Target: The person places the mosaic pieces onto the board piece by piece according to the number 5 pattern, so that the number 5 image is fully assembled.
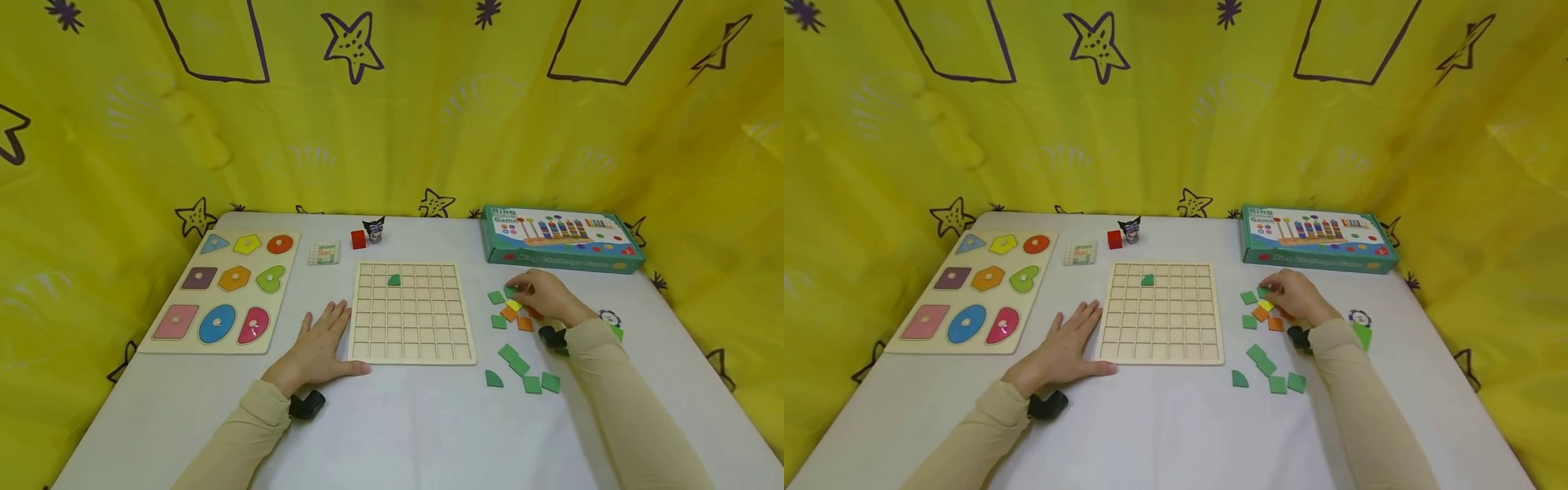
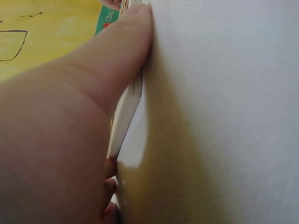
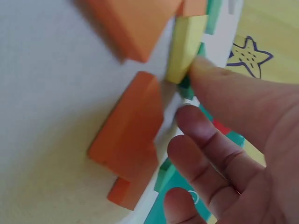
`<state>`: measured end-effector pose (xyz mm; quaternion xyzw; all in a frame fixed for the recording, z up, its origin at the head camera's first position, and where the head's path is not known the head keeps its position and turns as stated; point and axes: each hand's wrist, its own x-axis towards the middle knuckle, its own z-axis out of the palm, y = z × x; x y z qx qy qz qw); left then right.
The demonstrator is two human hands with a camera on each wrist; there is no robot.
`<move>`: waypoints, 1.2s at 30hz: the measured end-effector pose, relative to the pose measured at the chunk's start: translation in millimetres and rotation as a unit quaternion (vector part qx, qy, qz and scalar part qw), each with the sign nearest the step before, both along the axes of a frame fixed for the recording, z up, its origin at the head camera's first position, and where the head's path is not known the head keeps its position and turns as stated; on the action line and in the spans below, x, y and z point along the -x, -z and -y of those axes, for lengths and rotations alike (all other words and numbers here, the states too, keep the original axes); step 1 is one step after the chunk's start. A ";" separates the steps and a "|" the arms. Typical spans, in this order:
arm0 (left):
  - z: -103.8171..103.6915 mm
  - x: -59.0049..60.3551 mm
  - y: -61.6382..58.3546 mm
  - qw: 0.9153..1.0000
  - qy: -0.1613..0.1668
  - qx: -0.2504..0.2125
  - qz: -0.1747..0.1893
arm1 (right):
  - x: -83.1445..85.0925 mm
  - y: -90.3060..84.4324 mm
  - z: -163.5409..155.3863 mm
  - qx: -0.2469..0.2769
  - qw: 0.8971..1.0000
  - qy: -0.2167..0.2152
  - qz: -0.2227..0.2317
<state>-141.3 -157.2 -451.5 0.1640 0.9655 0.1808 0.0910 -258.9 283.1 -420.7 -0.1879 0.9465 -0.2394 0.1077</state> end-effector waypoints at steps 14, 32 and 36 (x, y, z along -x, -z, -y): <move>-0.1 1.9 -0.9 1.000 0.003 0.014 -0.003 | -4.6 3.3 14.2 -0.049 0.997 0.047 -0.019; -0.6 1.0 1.5 1.000 -0.002 0.007 -0.001 | 16.7 -1.2 158.8 0.028 0.992 -0.088 -0.092; -1.2 1.7 1.0 1.000 -0.002 0.011 0.002 | 22.2 -1.1 172.9 0.006 0.994 -0.081 -0.068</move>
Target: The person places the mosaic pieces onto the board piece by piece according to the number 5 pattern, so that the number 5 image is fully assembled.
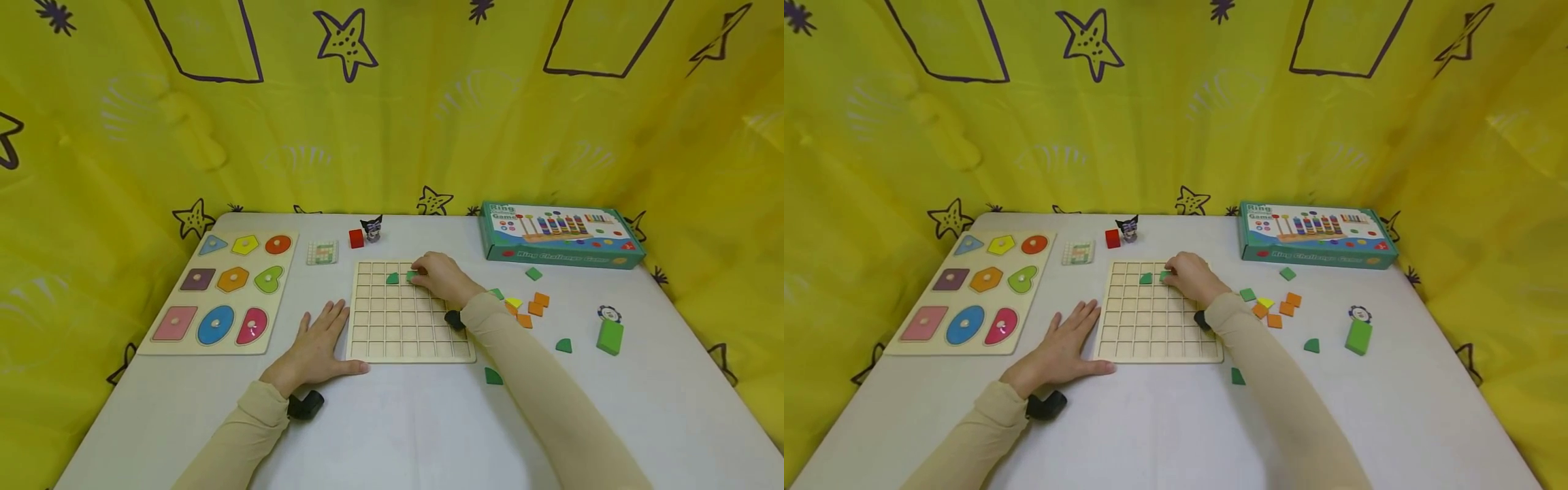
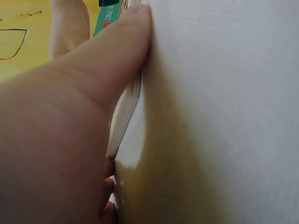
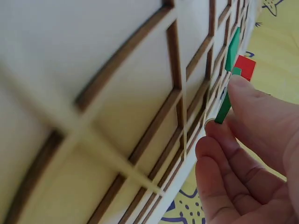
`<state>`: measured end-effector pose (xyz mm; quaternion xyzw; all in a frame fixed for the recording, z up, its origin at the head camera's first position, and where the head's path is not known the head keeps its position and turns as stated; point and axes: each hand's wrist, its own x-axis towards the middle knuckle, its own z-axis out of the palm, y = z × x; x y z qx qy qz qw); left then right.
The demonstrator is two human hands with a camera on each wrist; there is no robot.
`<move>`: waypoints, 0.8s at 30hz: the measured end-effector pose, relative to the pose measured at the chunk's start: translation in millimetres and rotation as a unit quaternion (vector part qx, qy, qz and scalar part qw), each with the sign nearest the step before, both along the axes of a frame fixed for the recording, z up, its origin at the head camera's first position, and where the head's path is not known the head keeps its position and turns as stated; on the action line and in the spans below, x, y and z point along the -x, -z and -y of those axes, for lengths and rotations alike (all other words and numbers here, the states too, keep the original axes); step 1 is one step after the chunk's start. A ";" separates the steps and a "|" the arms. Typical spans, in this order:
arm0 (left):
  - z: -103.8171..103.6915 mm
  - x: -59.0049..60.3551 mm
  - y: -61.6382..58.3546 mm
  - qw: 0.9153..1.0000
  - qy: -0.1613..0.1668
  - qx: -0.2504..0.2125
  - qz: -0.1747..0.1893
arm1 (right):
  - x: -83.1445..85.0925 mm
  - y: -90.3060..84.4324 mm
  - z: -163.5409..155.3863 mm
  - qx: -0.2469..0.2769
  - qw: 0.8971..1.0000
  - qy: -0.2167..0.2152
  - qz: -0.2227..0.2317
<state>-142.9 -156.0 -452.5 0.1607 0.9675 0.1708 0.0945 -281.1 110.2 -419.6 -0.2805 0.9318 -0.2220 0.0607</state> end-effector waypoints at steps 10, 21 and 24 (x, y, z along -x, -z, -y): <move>0.3 0.6 -2.8 1.000 0.002 0.004 0.003 | 3.6 1.7 13.3 -0.011 1.000 0.018 0.009; 0.9 0.0 -1.6 1.000 0.005 -0.006 -0.002 | 1.1 4.3 12.4 0.009 1.000 0.017 -0.015; 0.9 -0.3 -1.2 1.000 0.005 -0.009 -0.004 | -0.2 4.8 9.4 0.015 1.000 -0.004 -0.026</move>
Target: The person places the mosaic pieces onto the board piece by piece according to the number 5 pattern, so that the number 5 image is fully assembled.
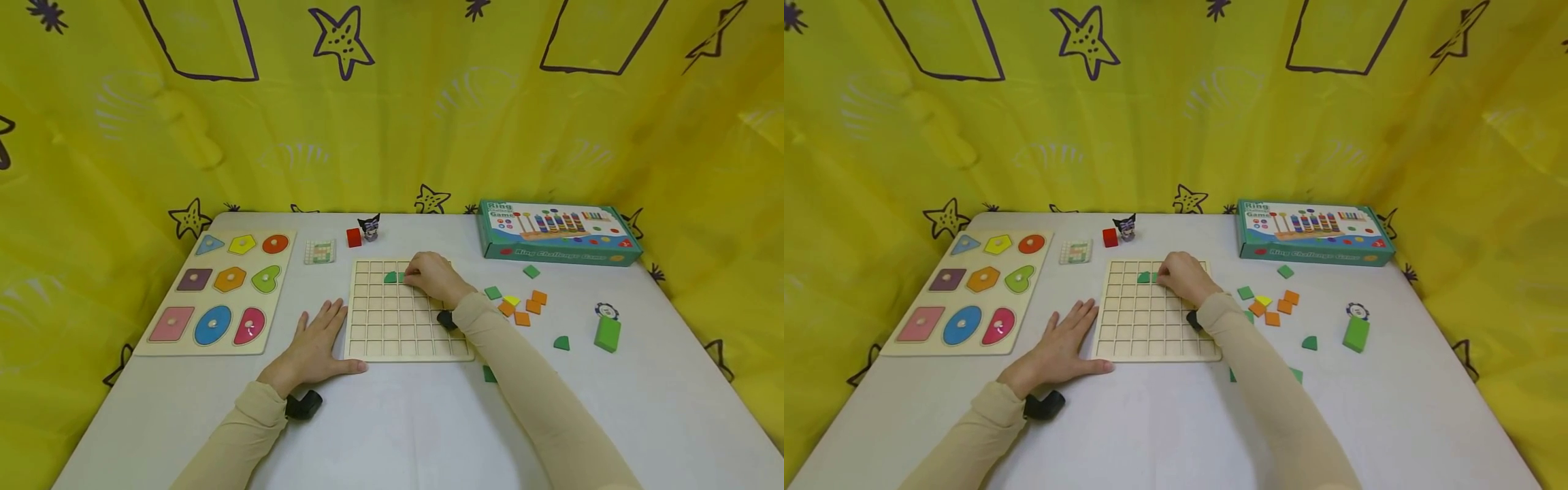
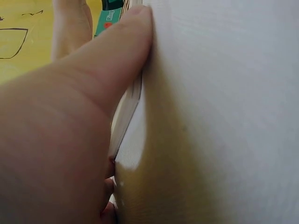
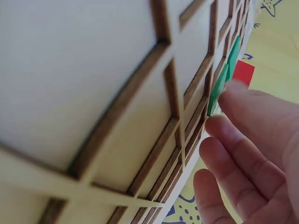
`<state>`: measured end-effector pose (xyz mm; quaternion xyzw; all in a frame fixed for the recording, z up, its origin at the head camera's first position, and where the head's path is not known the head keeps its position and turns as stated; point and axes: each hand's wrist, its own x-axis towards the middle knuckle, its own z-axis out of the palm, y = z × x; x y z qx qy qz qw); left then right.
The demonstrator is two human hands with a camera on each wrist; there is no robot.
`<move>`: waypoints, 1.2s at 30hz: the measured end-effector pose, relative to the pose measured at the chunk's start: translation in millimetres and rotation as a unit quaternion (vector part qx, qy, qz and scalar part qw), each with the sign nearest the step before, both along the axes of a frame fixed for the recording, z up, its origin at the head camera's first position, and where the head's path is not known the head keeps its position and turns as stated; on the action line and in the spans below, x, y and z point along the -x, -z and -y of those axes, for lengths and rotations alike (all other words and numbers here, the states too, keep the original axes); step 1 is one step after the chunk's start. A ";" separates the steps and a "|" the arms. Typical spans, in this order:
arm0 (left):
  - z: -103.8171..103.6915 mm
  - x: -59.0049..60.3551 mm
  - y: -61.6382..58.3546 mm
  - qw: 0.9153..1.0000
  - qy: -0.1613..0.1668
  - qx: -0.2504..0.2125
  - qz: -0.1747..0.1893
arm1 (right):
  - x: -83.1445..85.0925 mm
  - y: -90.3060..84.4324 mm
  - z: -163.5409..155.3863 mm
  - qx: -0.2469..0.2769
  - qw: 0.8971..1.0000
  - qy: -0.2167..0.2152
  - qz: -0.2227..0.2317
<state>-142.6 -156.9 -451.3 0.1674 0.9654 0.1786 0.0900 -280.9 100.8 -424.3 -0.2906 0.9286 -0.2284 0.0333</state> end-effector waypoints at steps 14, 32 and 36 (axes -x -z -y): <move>-2.0 1.5 3.8 1.000 0.000 0.005 0.003 | -11.2 -14.6 -82.8 0.044 0.997 0.062 0.028; 1.1 2.3 2.9 1.000 0.000 0.007 0.002 | -18.7 -9.0 -204.4 -0.012 0.969 0.235 0.068; 1.7 2.0 3.7 1.000 0.000 0.009 0.002 | -17.3 -5.0 -204.7 -0.033 0.961 0.260 0.089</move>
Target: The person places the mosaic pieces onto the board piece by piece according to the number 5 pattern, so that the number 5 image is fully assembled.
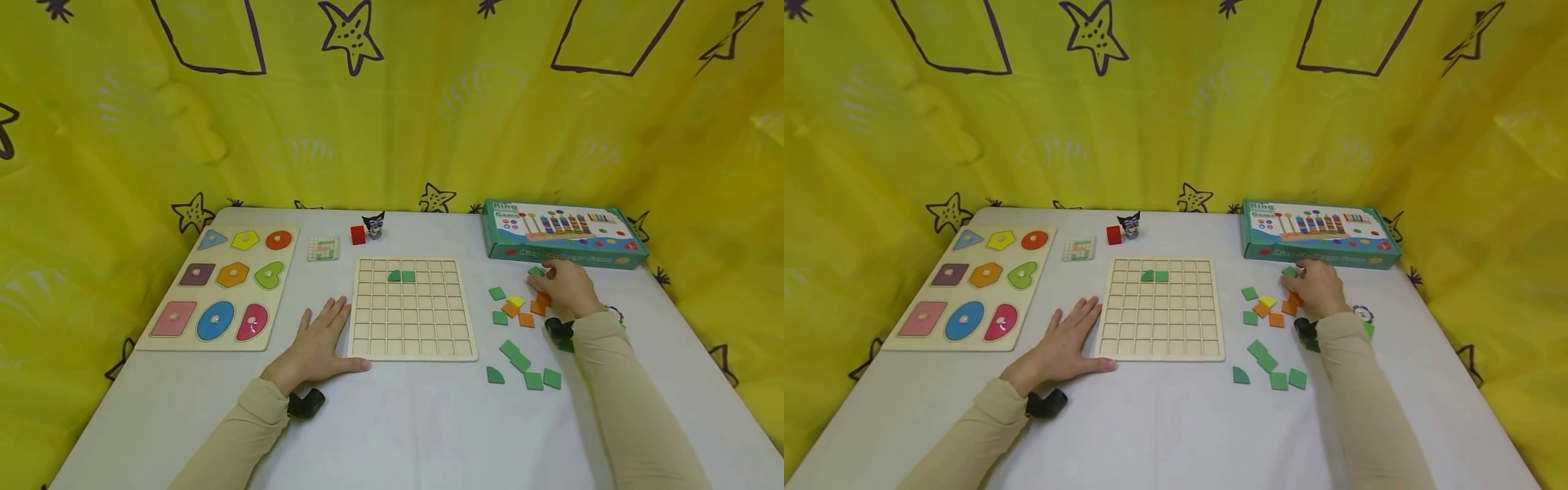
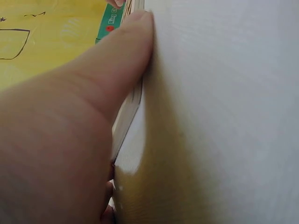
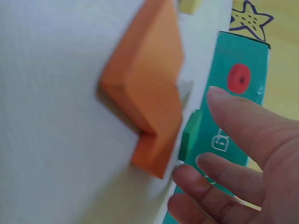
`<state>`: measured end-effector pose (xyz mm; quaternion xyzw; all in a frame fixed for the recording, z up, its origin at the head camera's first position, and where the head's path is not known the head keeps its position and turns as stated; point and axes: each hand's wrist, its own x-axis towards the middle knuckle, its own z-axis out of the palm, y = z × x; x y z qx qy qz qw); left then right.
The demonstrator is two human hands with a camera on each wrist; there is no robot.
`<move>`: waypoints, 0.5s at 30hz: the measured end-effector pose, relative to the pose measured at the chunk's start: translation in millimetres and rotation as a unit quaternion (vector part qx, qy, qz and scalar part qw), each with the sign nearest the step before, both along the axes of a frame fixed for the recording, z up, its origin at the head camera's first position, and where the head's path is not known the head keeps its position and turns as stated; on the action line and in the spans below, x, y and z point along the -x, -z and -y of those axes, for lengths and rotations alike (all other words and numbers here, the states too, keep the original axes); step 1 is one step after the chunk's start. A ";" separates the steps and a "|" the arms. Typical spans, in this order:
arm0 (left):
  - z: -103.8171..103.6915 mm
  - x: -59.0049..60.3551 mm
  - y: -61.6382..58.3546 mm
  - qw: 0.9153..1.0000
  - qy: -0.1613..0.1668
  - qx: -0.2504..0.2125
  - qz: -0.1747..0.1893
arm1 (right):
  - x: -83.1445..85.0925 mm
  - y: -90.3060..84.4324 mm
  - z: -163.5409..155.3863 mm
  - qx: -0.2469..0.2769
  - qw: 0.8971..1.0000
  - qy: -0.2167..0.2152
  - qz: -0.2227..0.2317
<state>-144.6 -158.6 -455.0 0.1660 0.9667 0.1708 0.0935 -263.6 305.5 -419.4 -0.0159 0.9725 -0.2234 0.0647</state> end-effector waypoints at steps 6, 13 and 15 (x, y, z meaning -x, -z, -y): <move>-1.8 -0.8 -0.8 1.000 0.000 -0.003 0.004 | -0.4 7.5 1.3 -0.005 0.999 0.022 -0.026; -1.5 -0.7 -2.8 1.000 0.000 0.001 0.001 | 0.4 7.0 4.0 0.000 1.000 0.020 -0.021; -1.2 -0.6 -2.7 1.000 -0.002 0.000 0.001 | 0.0 6.5 5.5 0.002 1.000 0.018 -0.020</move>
